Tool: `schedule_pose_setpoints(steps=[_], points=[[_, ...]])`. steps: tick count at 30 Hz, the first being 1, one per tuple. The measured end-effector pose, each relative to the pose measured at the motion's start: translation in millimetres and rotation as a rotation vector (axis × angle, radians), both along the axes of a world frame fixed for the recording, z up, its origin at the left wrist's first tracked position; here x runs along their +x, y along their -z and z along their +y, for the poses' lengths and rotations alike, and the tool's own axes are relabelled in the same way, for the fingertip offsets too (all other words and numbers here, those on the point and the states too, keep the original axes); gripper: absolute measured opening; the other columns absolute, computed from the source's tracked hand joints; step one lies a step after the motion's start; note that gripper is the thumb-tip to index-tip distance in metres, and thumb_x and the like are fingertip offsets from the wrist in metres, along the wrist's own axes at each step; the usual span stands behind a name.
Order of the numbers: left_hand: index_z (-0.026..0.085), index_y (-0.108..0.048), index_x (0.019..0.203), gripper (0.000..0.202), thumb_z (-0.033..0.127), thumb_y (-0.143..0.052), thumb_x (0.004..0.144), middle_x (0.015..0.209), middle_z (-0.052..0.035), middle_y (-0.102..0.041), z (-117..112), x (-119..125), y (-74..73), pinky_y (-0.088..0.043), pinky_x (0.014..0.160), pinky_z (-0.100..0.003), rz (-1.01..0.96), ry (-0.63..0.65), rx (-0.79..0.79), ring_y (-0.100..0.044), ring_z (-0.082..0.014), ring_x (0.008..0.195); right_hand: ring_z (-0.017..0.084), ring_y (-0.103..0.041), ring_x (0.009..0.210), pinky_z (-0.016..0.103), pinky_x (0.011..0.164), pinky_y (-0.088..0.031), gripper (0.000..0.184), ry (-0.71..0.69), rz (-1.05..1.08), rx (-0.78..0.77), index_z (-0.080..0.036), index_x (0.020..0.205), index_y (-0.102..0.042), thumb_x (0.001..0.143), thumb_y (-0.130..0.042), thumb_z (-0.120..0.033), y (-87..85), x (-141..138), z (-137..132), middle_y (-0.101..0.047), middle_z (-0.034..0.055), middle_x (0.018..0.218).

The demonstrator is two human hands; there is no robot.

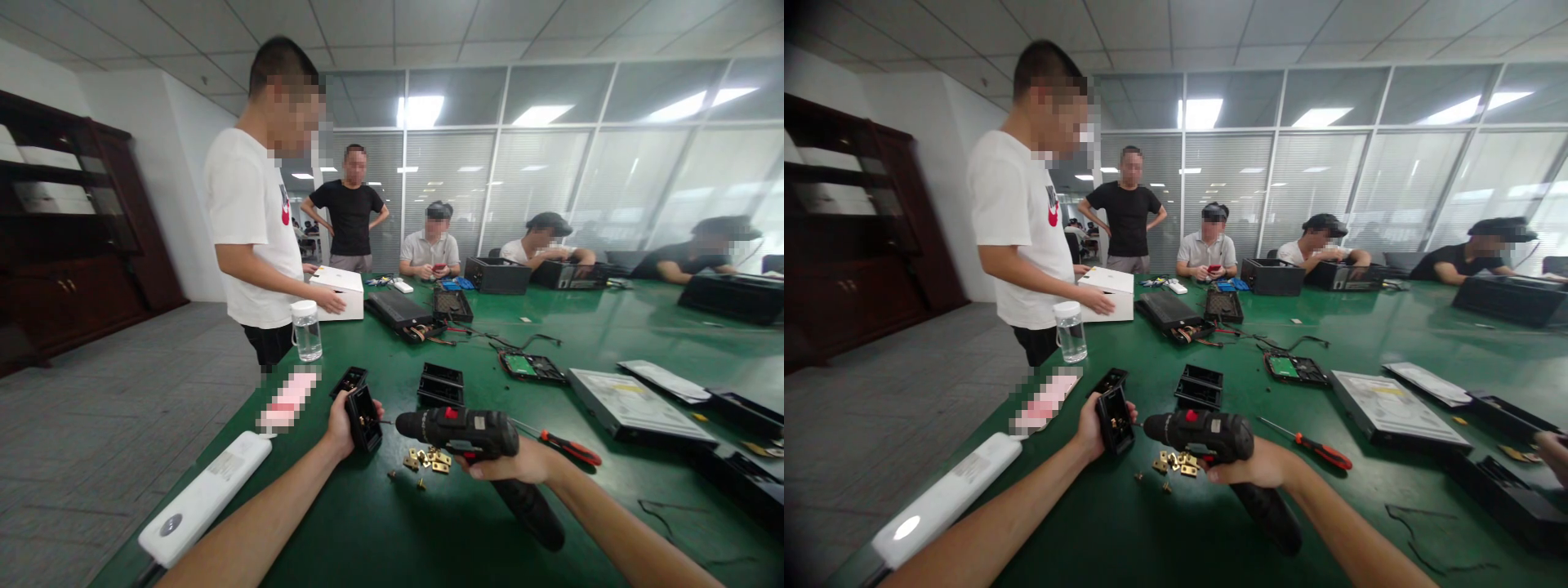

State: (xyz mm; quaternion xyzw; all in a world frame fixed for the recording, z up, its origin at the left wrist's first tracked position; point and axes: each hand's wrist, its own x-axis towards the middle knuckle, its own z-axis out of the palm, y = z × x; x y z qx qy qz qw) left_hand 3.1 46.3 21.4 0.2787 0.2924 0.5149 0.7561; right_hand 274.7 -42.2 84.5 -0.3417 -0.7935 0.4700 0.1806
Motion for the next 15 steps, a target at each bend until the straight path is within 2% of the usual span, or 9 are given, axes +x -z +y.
schedule_pose_setpoints(steps=[8,15], points=[[0.003,-0.058,0.069,0.044,0.04,-0.035,0.065,0.066,-0.0162,-0.059,1,-1,2.7,-0.041,0.062,-0.034,0.029,0.015,0.036,-0.056,-0.0236,0.065,0.014,-0.048,0.073,0.023,0.067,-0.04,0.029,-0.008,-0.025,-0.027,-0.015,0.085,-0.051,0.063,-0.052,-0.035,2.7,1,4,-0.05,0.0041,0.078],[0.002,-0.058,0.069,0.045,0.041,-0.035,0.065,0.065,-0.0171,-0.059,0,0,0.8,-0.041,0.061,-0.035,0.02,0.02,0.02,-0.056,-0.0242,0.064,0.015,-0.049,0.078,0.024,0.071,-0.04,0.024,-0.011,-0.017,-0.021,-0.02,0.087,-0.053,0.069,-0.048,-0.033,-17.1,-3,-9,-0.051,0.006,0.082]])
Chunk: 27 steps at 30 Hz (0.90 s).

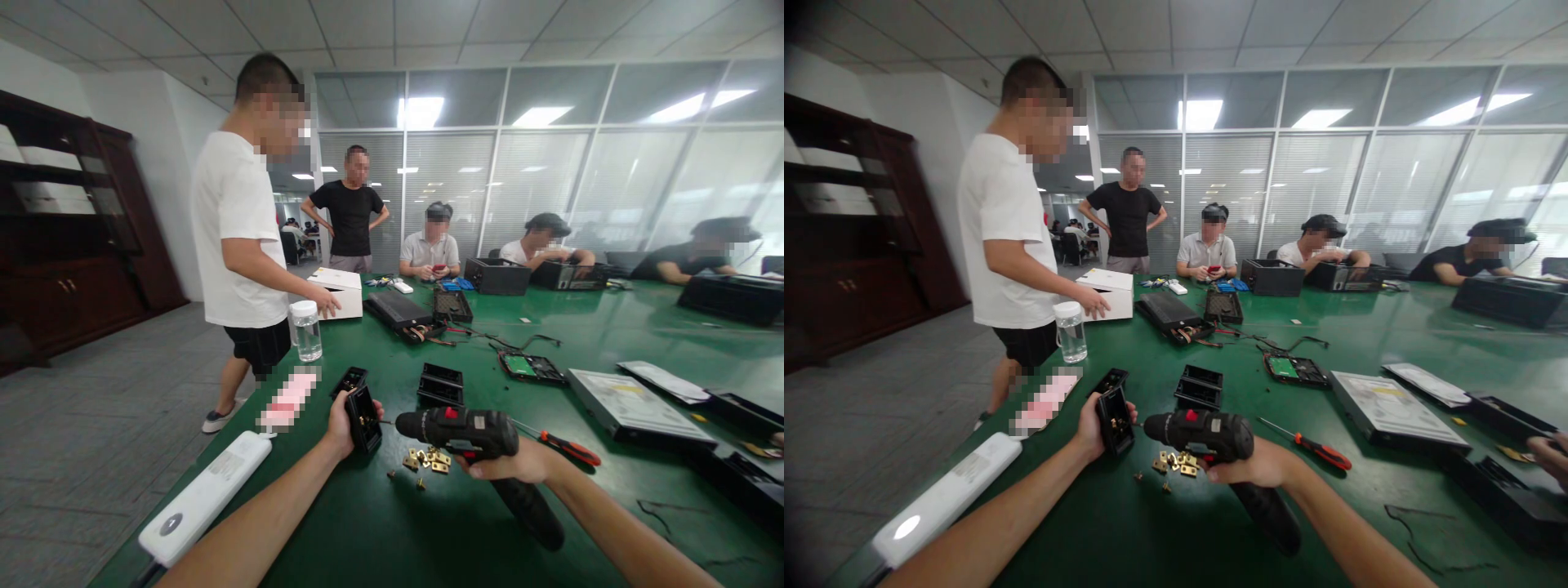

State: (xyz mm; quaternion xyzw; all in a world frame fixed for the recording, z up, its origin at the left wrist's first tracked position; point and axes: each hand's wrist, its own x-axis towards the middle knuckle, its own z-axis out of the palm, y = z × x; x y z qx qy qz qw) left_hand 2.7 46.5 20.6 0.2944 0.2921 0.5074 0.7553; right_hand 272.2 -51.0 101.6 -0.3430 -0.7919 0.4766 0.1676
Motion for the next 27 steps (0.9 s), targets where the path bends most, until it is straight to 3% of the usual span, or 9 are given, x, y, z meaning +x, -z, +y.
schedule_pose_setpoints(steps=[7,12,23,27], points=[[0.002,-0.058,0.069,0.044,0.04,-0.035,0.065,0.065,-0.0167,-0.059,-1,1,-2.3,-0.041,0.061,-0.034,-0.009,-0.004,-0.005,-0.056,-0.0239,0.064,0.016,-0.051,0.073,0.023,0.067,-0.041,0.026,0.072,0.072,0.024,-0.019,0.083,-0.055,0.064,-0.051,-0.037,7.0,-2,2,-0.053,0.0065,0.077],[0.003,-0.058,0.069,0.042,0.039,-0.036,0.065,0.066,-0.016,-0.059,-2,1,-2.4,-0.041,0.062,-0.034,-0.02,-0.013,-0.01,-0.056,-0.0232,0.064,0.014,-0.049,0.074,0.024,0.068,-0.041,0.026,0.008,0.036,0.013,-0.017,0.085,-0.053,0.066,-0.05,-0.035,11.3,1,6,-0.051,0.0055,0.078],[0.003,-0.058,0.068,0.043,0.039,-0.034,0.067,0.066,-0.0158,-0.06,-1,1,-0.9,-0.041,0.063,-0.034,-0.027,-0.023,-0.019,-0.056,-0.0234,0.065,0.013,-0.048,0.072,0.022,0.066,-0.039,0.022,0.011,0.047,0.018,-0.018,0.084,-0.052,0.068,-0.05,-0.032,19.3,4,8,-0.051,0.0043,0.077],[0.003,-0.059,0.067,0.043,0.038,-0.034,0.067,0.065,-0.0154,-0.06,-1,1,-1.6,-0.041,0.061,-0.034,-0.027,-0.022,-0.039,-0.056,-0.0235,0.065,0.015,-0.048,0.074,0.024,0.067,-0.04,0.022,-0.013,0.015,0.016,-0.019,0.085,-0.052,0.068,-0.05,-0.033,15.4,4,9,-0.051,0.0043,0.078]])
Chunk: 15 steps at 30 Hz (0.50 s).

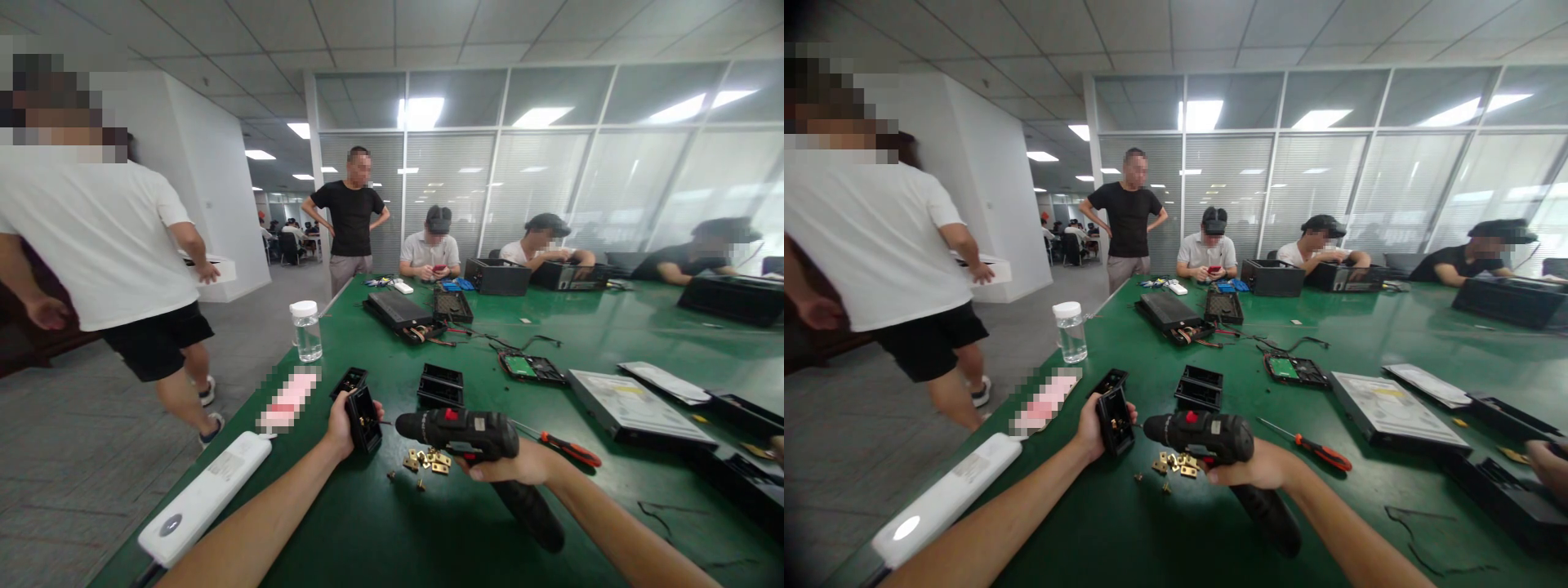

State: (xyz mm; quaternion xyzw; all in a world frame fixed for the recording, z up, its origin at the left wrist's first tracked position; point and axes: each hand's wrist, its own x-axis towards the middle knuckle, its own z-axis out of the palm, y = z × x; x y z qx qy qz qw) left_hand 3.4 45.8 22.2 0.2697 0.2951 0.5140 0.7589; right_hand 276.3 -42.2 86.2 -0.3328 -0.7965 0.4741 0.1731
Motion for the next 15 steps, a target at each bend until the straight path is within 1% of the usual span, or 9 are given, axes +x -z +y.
schedule_pose_setpoints(steps=[5,10,15], points=[[0.003,-0.059,0.068,0.044,0.04,-0.035,0.066,0.066,-0.0156,-0.06,0.3,-0.6,0.9,-0.041,0.061,-0.034,0.012,0.019,0.036,-0.056,-0.0237,0.065,0.014,-0.049,0.074,0.023,0.068,-0.039,0.02,0.0,0.021,0.013,-0.02,0.085,-0.053,0.07,-0.047,-0.032,-9.4,-3.4,-6.5,-0.052,0.0065,0.079],[0.003,-0.058,0.069,0.045,0.04,-0.034,0.066,0.067,-0.016,-0.06,1.4,-1.7,3.1,-0.041,0.064,-0.035,0.034,0.031,0.071,-0.056,-0.0235,0.066,0.014,-0.049,0.072,0.023,0.066,-0.039,0.021,0.033,0.052,0.021,-0.02,0.083,-0.053,0.068,-0.048,-0.033,-5.7,-4.3,-6.0,-0.051,0.0064,0.076],[0.002,-0.058,0.069,0.046,0.041,-0.034,0.066,0.068,-0.017,-0.059,1.2,-1.4,2.8,-0.04,0.065,-0.035,0.038,0.028,0.082,-0.056,-0.0238,0.066,0.014,-0.048,0.074,0.023,0.068,-0.039,0.022,0.02,0.041,0.014,-0.02,0.084,-0.052,0.068,-0.048,-0.034,-4.7,-3.8,-5.3,-0.051,0.0063,0.078]])
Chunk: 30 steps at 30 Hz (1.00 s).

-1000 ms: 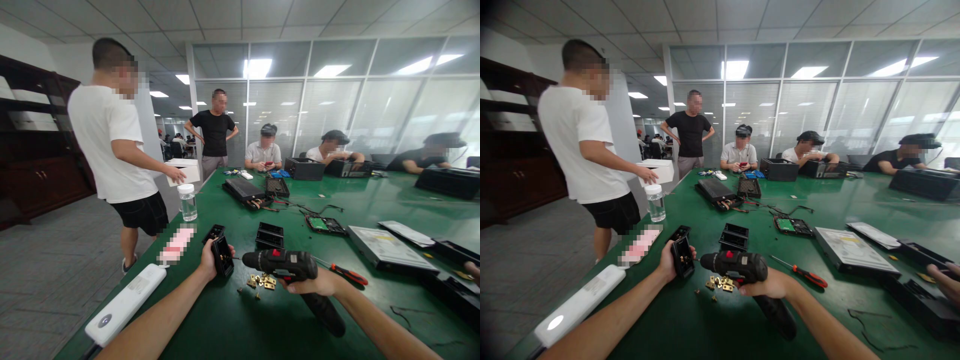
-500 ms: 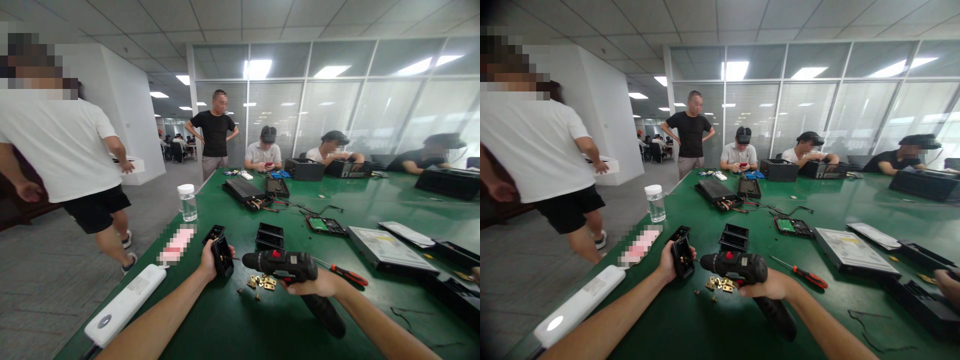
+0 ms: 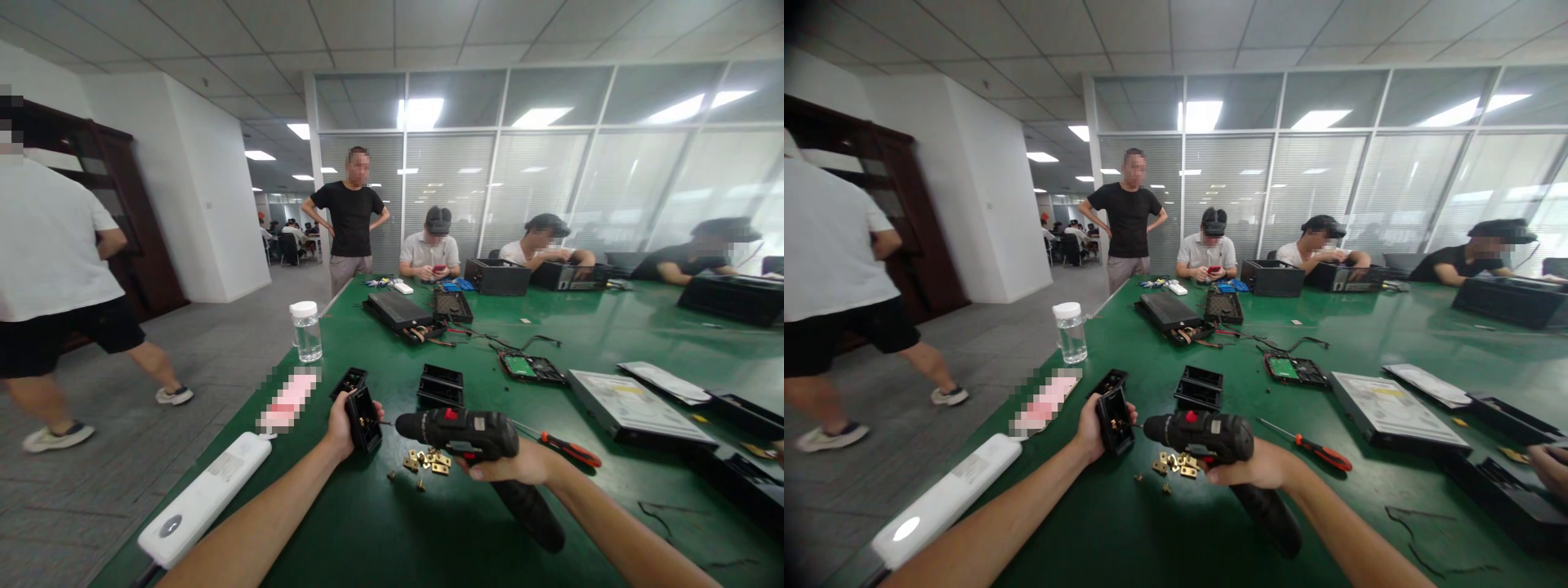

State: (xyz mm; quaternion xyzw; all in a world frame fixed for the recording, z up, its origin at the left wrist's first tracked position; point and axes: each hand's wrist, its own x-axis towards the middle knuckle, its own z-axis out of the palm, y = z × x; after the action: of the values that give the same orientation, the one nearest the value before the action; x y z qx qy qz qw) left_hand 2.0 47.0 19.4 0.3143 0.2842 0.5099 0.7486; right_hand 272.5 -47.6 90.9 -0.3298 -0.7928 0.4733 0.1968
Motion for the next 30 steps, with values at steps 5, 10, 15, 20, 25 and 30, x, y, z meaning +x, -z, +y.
schedule_pose_setpoints(steps=[5,10,15,20,25,30], points=[[0.002,-0.058,0.068,0.045,0.04,-0.035,0.066,0.066,-0.0166,-0.059,-0.2,0.5,-0.7,-0.041,0.063,-0.035,-0.008,-0.004,-0.025,-0.056,-0.0241,0.065,0.015,-0.048,0.076,0.024,0.07,-0.039,0.022,0.003,-0.016,-0.005,-0.02,0.086,-0.052,0.069,-0.047,-0.034,-3.4,-0.2,-1.9,-0.051,0.007,0.08],[0.003,-0.058,0.068,0.043,0.039,-0.034,0.066,0.065,-0.0157,-0.059,1.0,0.7,0.1,-0.041,0.062,-0.035,-0.015,-0.021,-0.037,-0.056,-0.0236,0.064,0.015,-0.049,0.076,0.025,0.07,-0.039,0.021,-0.001,-0.03,-0.011,-0.021,0.087,-0.052,0.07,-0.048,-0.032,-5.6,0.7,-2.1,-0.051,0.0069,0.081],[0.002,-0.058,0.068,0.044,0.039,-0.034,0.066,0.066,-0.0161,-0.059,1.7,0.9,1.2,-0.041,0.062,-0.035,-0.012,-0.023,-0.03,-0.057,-0.0234,0.064,0.014,-0.05,0.077,0.024,0.07,-0.04,0.019,-0.043,-0.031,-0.024,-0.024,0.088,-0.052,0.07,-0.048,-0.029,-6.3,1.4,-0.1,-0.052,0.0056,0.081],[0.002,-0.058,0.069,0.045,0.04,-0.034,0.066,0.068,-0.0166,-0.059,3.4,0.0,3.8,-0.041,0.064,-0.035,-0.016,-0.027,-0.022,-0.056,-0.0238,0.066,0.015,-0.049,0.079,0.025,0.071,-0.039,0.019,-0.06,-0.058,-0.025,-0.024,0.089,-0.051,0.071,-0.047,-0.028,-6.5,2.1,0.6,-0.052,0.0058,0.083],[0.002,-0.058,0.07,0.045,0.041,-0.034,0.066,0.067,-0.0164,-0.059,3.7,-0.3,4.5,-0.041,0.064,-0.035,-0.014,-0.011,-0.025,-0.056,-0.0239,0.066,0.015,-0.049,0.079,0.025,0.071,-0.039,0.017,-0.064,-0.075,-0.025,-0.024,0.088,-0.05,0.072,-0.046,-0.029,-7.1,1.2,0.8,-0.051,0.0058,0.083],[0.003,-0.058,0.07,0.045,0.04,-0.034,0.066,0.067,-0.016,-0.059,2.2,0.0,3.1,-0.041,0.063,-0.035,-0.024,-0.003,-0.029,-0.056,-0.0236,0.066,0.014,-0.049,0.078,0.024,0.07,-0.039,0.017,-0.05,-0.041,-0.014,-0.023,0.088,-0.051,0.071,-0.047,-0.027,-7.8,0.4,-0.2,-0.051,0.0056,0.082]])
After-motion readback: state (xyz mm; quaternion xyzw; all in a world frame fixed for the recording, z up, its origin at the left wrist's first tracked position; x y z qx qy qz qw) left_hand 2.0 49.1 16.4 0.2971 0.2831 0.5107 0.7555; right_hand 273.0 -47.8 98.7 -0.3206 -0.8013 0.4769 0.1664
